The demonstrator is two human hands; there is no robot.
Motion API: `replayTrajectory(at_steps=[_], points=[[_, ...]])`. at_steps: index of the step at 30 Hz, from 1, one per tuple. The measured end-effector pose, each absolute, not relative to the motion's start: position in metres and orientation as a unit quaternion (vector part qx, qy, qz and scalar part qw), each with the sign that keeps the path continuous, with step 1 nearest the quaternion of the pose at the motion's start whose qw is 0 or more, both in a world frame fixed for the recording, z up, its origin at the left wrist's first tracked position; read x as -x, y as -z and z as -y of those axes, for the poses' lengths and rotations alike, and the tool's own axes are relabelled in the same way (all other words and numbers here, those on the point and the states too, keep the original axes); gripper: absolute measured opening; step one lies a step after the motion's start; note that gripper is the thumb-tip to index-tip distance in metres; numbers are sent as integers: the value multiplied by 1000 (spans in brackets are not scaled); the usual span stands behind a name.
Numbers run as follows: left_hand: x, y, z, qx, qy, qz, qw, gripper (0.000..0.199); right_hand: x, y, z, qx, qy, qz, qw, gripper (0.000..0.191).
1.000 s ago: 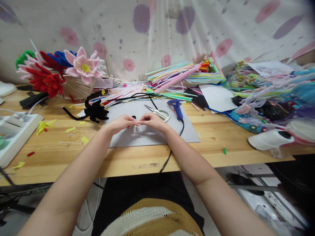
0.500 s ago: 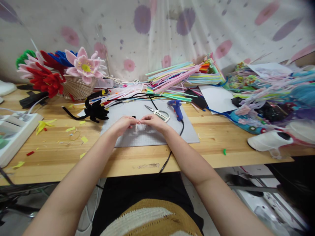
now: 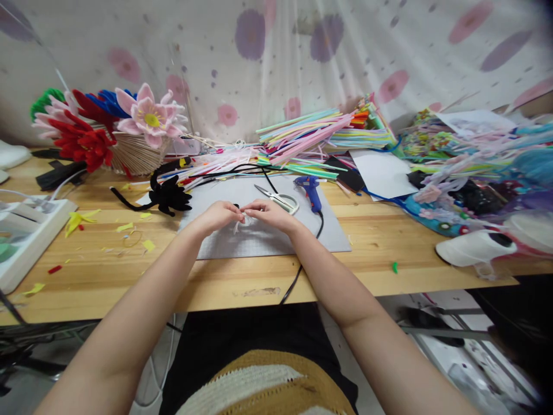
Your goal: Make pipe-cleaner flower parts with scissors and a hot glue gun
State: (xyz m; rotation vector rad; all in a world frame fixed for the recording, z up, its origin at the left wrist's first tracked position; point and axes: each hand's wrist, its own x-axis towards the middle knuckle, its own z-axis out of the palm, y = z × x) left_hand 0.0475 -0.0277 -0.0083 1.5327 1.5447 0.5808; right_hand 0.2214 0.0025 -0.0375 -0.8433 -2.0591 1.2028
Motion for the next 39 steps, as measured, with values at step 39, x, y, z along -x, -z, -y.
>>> replayTrajectory(at_steps=[39], points=[[-38, 11, 32, -626, -250, -582, 454, 26, -215, 43, -5, 361, -609, 606, 362, 23]])
